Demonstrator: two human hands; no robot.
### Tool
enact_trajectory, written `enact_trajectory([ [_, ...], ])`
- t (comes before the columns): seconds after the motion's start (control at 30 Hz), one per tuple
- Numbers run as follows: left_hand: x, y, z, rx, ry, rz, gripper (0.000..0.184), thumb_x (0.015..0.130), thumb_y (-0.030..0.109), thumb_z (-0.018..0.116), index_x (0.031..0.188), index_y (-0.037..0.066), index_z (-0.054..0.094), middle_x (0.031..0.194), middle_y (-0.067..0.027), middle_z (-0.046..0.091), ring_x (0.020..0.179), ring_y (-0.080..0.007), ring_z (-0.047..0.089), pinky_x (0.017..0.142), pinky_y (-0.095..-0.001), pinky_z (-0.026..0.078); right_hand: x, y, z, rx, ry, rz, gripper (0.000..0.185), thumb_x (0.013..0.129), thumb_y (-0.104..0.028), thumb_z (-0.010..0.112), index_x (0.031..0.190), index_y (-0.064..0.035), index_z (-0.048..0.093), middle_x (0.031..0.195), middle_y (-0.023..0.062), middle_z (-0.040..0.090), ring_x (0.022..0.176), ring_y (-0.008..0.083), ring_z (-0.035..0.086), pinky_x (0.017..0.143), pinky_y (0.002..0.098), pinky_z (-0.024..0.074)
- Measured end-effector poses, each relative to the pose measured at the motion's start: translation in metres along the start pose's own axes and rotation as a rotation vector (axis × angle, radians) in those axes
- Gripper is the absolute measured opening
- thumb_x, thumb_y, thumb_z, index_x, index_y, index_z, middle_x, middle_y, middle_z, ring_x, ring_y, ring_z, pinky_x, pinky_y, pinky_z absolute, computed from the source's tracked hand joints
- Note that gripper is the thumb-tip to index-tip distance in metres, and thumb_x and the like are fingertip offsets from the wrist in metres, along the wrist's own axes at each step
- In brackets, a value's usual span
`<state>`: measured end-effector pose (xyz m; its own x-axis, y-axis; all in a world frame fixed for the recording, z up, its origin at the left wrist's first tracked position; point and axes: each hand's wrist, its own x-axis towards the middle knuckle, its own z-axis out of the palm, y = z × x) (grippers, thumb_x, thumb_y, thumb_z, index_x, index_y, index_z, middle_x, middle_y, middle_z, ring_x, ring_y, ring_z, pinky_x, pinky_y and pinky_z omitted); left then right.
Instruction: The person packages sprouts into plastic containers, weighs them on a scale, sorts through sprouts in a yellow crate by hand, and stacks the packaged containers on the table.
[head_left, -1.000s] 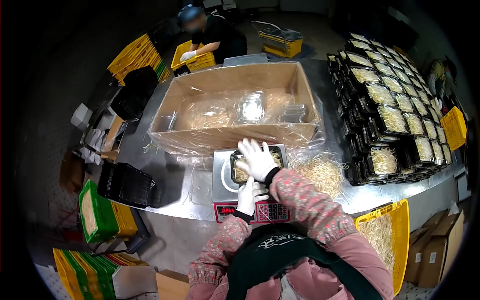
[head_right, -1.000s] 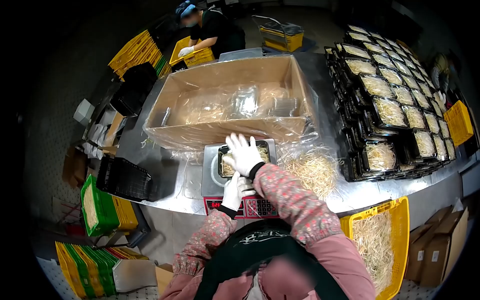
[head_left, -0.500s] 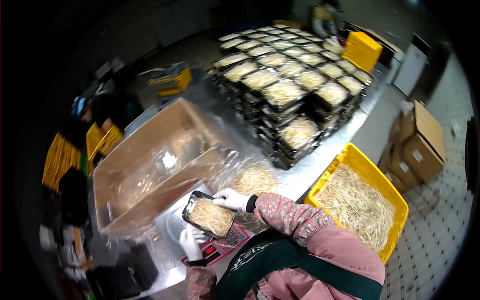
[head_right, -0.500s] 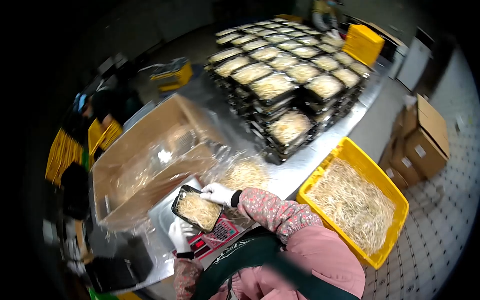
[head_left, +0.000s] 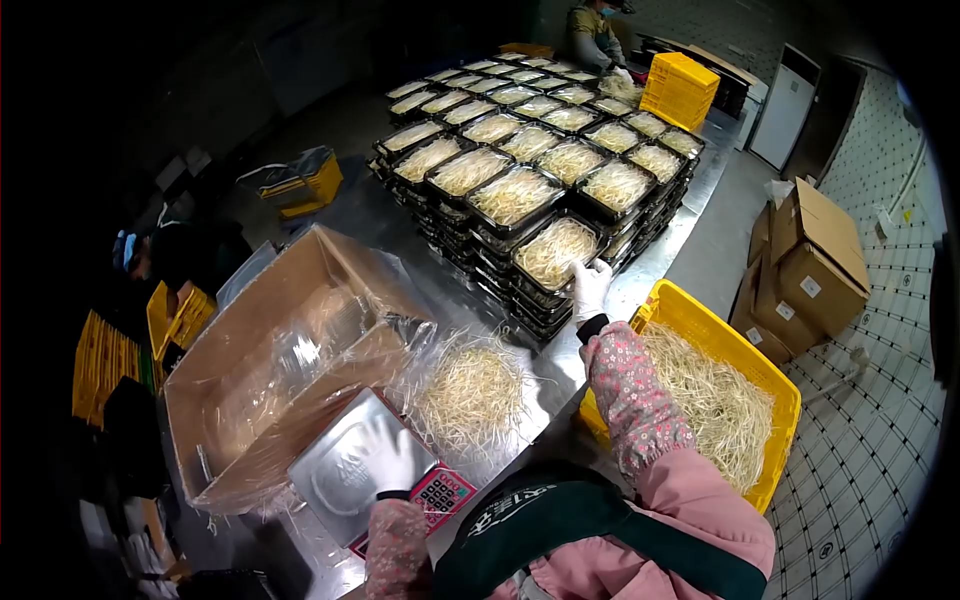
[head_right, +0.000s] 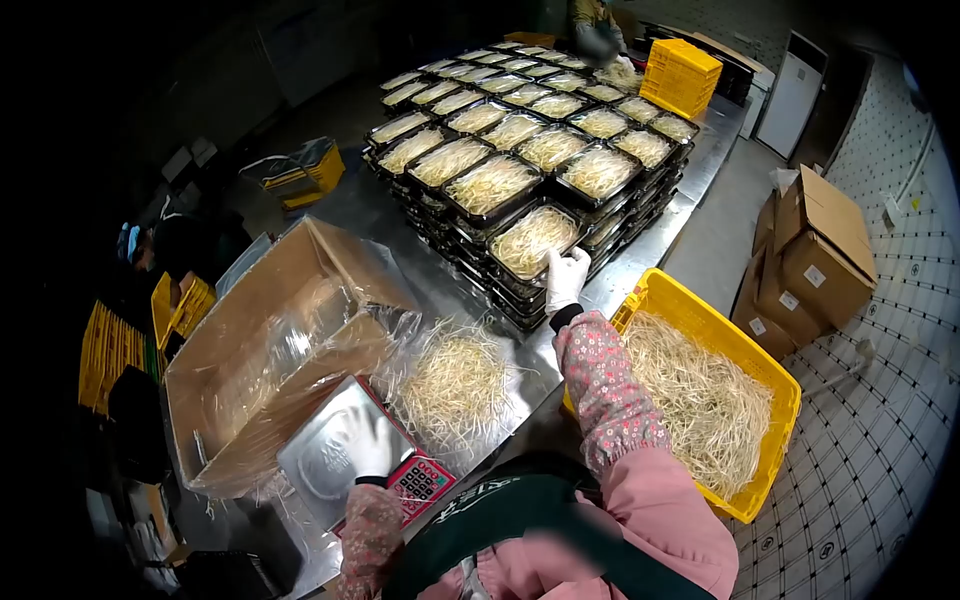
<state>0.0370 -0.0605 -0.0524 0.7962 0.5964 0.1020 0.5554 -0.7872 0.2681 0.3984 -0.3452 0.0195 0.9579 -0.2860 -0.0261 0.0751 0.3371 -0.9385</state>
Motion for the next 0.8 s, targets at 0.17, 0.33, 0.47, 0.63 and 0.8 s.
enact_trajectory([
  [0.17,-0.029,0.103,0.012,-0.719,-0.122,0.482,0.054,0.090,0.030,0.067,0.137,0.005,0.056,0.144,-0.0178,0.052,0.142,-0.0384,0.038,0.116,-0.0475,0.031,-0.003,0.012,-0.011,0.108,-0.013,0.078,0.054,0.091,-0.027,0.072,0.127,-0.0018,0.040,0.085,0.0079,0.059,0.056,0.0142,0.058,0.047,0.0333,0.0571],
  [0.33,-0.037,0.038,-0.043,-0.605,0.270,0.259,0.063,0.079,0.019,0.079,0.136,0.004,0.057,0.145,-0.0189,0.051,0.141,-0.0397,0.039,0.114,-0.0464,0.036,-0.047,0.077,-0.059,0.263,-0.315,0.048,0.029,0.102,-0.018,0.052,0.130,-0.0111,0.048,0.083,0.0071,0.056,0.059,0.0164,0.053,0.051,0.0297,0.0486],
  [0.47,-0.082,-0.101,-0.111,-0.098,0.695,-0.314,0.088,0.074,0.031,0.084,0.145,0.002,0.042,0.153,-0.0232,0.036,0.146,-0.0434,0.025,0.118,-0.0510,0.026,-0.125,0.109,-0.060,-0.002,-0.386,0.261,0.039,0.100,-0.017,0.057,0.137,-0.0088,0.049,0.084,-0.0003,0.052,0.065,0.0094,0.049,0.057,0.0220,0.0441],
  [0.63,-0.166,-0.244,-0.230,0.542,0.813,-0.860,0.111,0.067,0.048,0.085,0.151,0.000,0.031,0.159,-0.0246,0.023,0.148,-0.0463,0.016,0.118,-0.0594,0.017,-0.158,0.121,-0.023,-0.070,-0.592,0.331,0.030,0.102,-0.019,0.054,0.130,-0.0110,0.058,0.086,-0.0042,0.057,0.066,0.0045,0.051,0.059,0.0188,0.0442],
  [0.8,-0.220,-0.339,-0.301,0.624,0.459,-1.115,0.114,0.066,0.051,0.084,0.152,0.002,0.028,0.157,-0.0196,0.030,0.147,-0.0387,0.023,0.120,-0.0528,0.017,-0.189,0.126,0.022,0.001,-0.828,0.343,0.026,0.101,-0.016,0.055,0.127,-0.0085,0.059,0.084,-0.0024,0.057,0.063,0.0060,0.051,0.056,0.0205,0.0459],
])
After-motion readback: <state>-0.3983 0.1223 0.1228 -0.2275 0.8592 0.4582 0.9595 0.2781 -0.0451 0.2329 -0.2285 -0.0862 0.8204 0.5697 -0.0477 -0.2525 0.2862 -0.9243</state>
